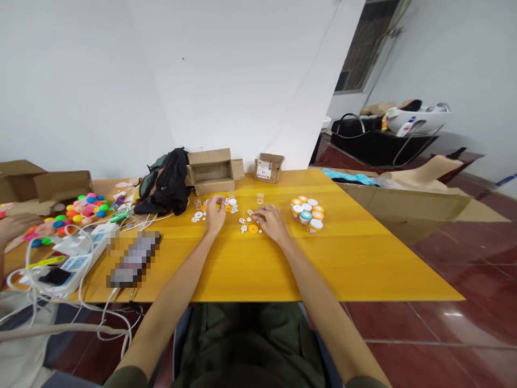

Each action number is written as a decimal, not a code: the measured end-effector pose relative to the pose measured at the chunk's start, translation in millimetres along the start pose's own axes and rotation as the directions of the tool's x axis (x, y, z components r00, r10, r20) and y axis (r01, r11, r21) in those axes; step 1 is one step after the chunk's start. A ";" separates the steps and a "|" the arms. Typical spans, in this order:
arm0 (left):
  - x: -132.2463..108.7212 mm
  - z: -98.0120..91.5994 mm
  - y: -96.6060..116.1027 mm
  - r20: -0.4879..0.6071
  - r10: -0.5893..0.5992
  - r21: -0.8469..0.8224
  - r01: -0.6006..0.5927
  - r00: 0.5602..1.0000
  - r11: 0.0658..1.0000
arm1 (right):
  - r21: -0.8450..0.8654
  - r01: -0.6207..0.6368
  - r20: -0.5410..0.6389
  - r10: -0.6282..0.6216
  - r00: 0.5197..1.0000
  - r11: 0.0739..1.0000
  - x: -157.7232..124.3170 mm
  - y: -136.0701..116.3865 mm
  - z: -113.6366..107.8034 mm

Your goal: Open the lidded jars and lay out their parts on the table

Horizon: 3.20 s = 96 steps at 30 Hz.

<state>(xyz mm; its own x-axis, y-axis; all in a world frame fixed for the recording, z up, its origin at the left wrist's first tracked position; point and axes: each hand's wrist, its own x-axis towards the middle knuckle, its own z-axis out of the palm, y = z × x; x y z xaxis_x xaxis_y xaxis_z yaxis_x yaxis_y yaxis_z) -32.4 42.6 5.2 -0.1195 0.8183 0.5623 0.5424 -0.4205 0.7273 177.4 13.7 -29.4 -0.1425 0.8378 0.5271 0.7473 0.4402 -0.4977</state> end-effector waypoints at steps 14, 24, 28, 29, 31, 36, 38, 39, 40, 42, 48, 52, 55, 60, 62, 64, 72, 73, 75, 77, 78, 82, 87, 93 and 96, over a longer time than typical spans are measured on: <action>-6.4 -0.7 5.8 0.127 0.156 0.172 -0.177 0.980 0.969 | -0.117 0.049 0.043 -0.044 0.998 0.992 -7.9 -2.2 -5.7; -0.6 -2.7 -9.9 0.092 0.018 0.230 -0.039 0.996 0.972 | -0.095 0.062 0.031 -0.059 0.998 0.994 -8.0 -4.0 -6.8; -3.9 -0.7 -11.6 0.166 0.035 0.265 -0.079 0.986 0.961 | -0.103 0.041 0.031 -0.038 0.999 0.994 -8.4 -4.8 -7.0; -4.6 -0.6 -11.0 0.177 0.039 0.276 -0.088 0.983 0.957 | -0.101 0.043 0.031 -0.040 0.999 0.994 -8.3 -4.4 -7.0; -5.5 -1.1 -8.1 0.200 0.041 0.308 -0.103 0.979 0.946 | -0.089 0.059 0.030 -0.057 0.998 0.994 -8.1 -2.6 -6.8; -8.9 -3.8 5.6 0.309 0.123 0.337 -0.229 0.943 0.913 | -0.040 0.093 0.016 -0.092 0.996 0.995 -6.9 2.4 -7.5; -11.8 -4.3 11.1 0.395 0.196 0.292 -0.325 0.897 0.900 | -0.024 0.092 0.020 -0.092 0.996 0.995 -6.5 2.4 -9.0; -13.4 -4.3 13.2 0.446 0.233 0.260 -0.374 0.864 0.890 | -0.015 0.097 0.026 -0.096 0.995 0.995 -6.4 1.9 -10.1; -15.0 -4.1 15.0 0.499 0.265 0.226 -0.420 0.825 0.879 | -0.003 0.104 0.034 -0.104 0.994 0.995 -6.4 1.1 -11.2; -17.7 -3.6 17.1 0.591 0.316 0.158 -0.490 0.742 0.857 | 0.021 0.124 0.053 -0.125 0.991 0.992 -6.8 -0.8 -13.1; -20.2 -1.7 15.4 0.688 0.352 0.081 -0.548 0.635 0.832 | 0.050 0.130 0.103 -0.135 0.986 0.990 -9.2 -4.5 -12.7; -19.9 0.8 11.2 0.669 0.356 0.092 -0.547 0.653 0.832 | 0.034 0.091 0.063 -0.093 0.994 0.995 -7.7 -2.0 -11.8; -20.4 3.5 8.7 0.648 0.382 0.070 -0.550 0.659 0.832 | 0.003 0.054 0.018 -0.054 0.998 0.999 -6.0 1.8 -12.5; -20.8 7.6 6.9 0.620 0.420 0.041 -0.562 0.663 0.826 | -0.067 0.045 0.013 -0.044 0.999 0.997 -7.8 5.4 -11.0; -21.0 9.2 6.2 0.614 0.434 0.021 -0.563 0.660 0.826 | -0.092 0.065 0.028 -0.063 0.998 0.994 -9.3 5.2 -9.8; -21.5 10.7 5.4 0.603 0.441 0.001 -0.553 0.665 0.833 | -0.112 0.076 0.031 -0.073 0.997 0.991 -10.3 4.5 -9.1; -23.5 14.6 3.8 0.584 0.428 -0.063 -0.487 0.690 0.871 | -0.147 0.057 0.022 -0.054 0.998 0.988 -10.7 0.3 -11.0; -23.5 15.0 3.8 0.583 0.425 -0.069 -0.478 0.692 0.875 | -0.148 0.052 0.024 -0.049 0.999 0.988 -10.5 0.1 -11.1; -23.3 15.5 4.0 0.583 0.416 -0.078 -0.462 0.698 0.884 | -0.142 0.034 0.027 -0.031 0.999 0.989 -9.6 0.0 -11.9; -22.8 15.7 4.3 0.584 0.404 -0.081 -0.444 0.704 0.892 | -0.118 0.024 0.032 -0.020 0.999 0.993 -8.3 -0.1 -14.2; -22.5 15.6 4.6 0.584 0.397 -0.081 -0.436 0.708 0.896 | -0.100 0.021 0.039 -0.017 0.999 0.995 -7.9 -0.2 -16.1; -22.0 14.8 6.0 0.586 0.360 -0.056 -0.406 0.726 0.912 | -0.023 -0.010 0.140 0.013 0.990 1.000 -8.6 -0.8 -26.8; -25.3 18.0 7.7 0.597 0.308 -0.033 -0.361 0.741 0.932 | 0.013 -0.034 0.265 0.029 0.964 0.999 -12.2 0.3 -33.5; -26.8 21.5 8.7 0.570 0.292 -0.016 -0.344 0.768 0.939 | 0.005 -0.013 0.193 0.012 0.981 1.000 -11.3 2.3 -28.5; -26.2 21.2 7.6 0.564 0.312 -0.022 -0.364 0.765 0.931 | 0.034 0.013 0.149 -0.018 0.989 0.999 -9.6 6.1 -26.1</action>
<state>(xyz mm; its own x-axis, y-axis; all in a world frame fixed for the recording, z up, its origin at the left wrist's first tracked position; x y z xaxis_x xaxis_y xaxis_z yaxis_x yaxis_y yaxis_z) -7.5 26.2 -12.3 0.5467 0.7155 0.4349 0.5304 -0.6979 0.4814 200.3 -0.1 -19.5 -0.2509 0.8688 0.4270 0.7229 0.4615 -0.5142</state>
